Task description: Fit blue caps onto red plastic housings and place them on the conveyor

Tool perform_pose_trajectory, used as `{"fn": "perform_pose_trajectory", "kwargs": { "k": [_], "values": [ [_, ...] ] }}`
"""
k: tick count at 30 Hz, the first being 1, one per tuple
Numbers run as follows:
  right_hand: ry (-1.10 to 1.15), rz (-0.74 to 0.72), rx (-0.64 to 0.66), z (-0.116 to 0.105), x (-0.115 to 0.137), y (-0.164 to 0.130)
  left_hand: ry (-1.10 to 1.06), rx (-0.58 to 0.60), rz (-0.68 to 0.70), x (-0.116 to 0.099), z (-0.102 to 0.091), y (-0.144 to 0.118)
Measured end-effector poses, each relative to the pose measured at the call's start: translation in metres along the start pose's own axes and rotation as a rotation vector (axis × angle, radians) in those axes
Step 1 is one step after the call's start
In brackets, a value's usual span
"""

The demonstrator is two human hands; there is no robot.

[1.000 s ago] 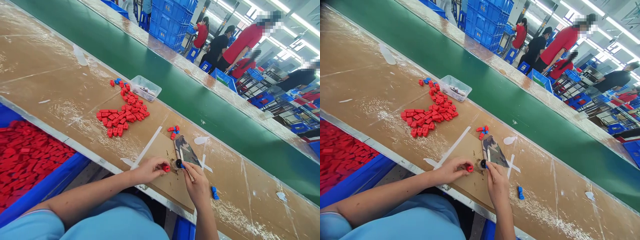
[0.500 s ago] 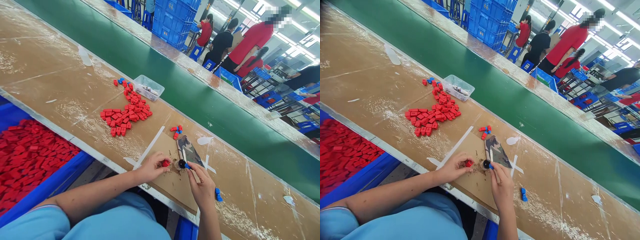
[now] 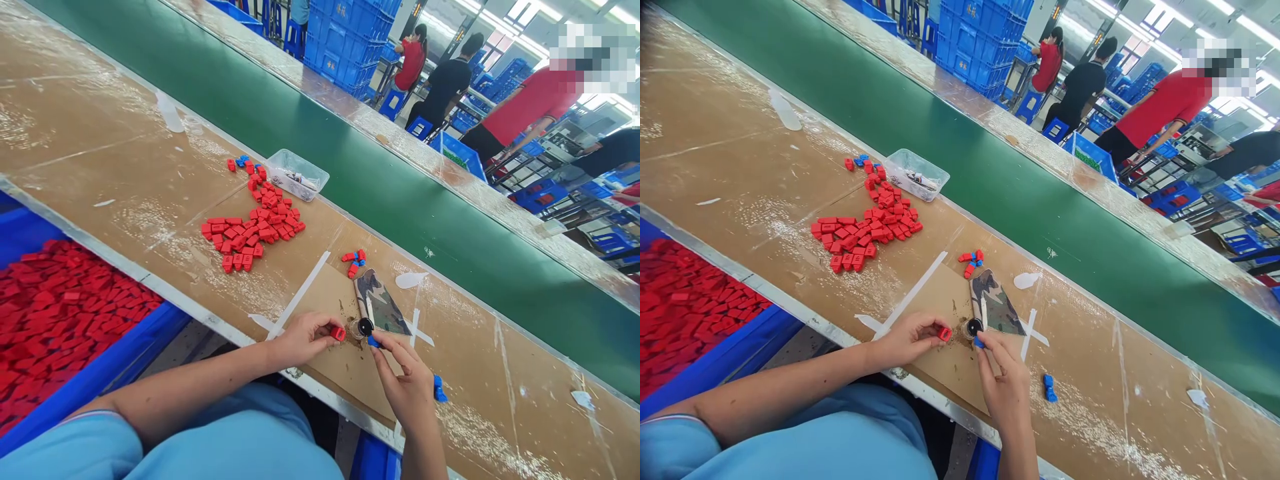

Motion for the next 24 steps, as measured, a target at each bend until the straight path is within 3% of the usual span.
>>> {"fn": "perform_pose_trajectory", "kwargs": {
  "k": [10,15,24],
  "values": [
    [0.226,0.039,0.038,0.028,0.022,-0.008,0.163,0.083,0.065,-0.007,0.0,-0.002],
    [0.241,-0.003,0.032,0.028,0.021,-0.01,0.331,0.127,0.145,-0.016,0.0,-0.002],
    [0.241,0.005,0.169,0.032,0.016,-0.013,0.424,0.246,0.258,-0.02,0.007,-0.007]
  ]
}}
Point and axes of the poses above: each hand's wrist, its own y-axis towards the middle knuckle, its own z-axis out of the palm, x = y × z, the point moved 6 cm from there along y, towards the middle knuckle, and after that the axes turned 14 degrees about z, right-handed, at the moved point
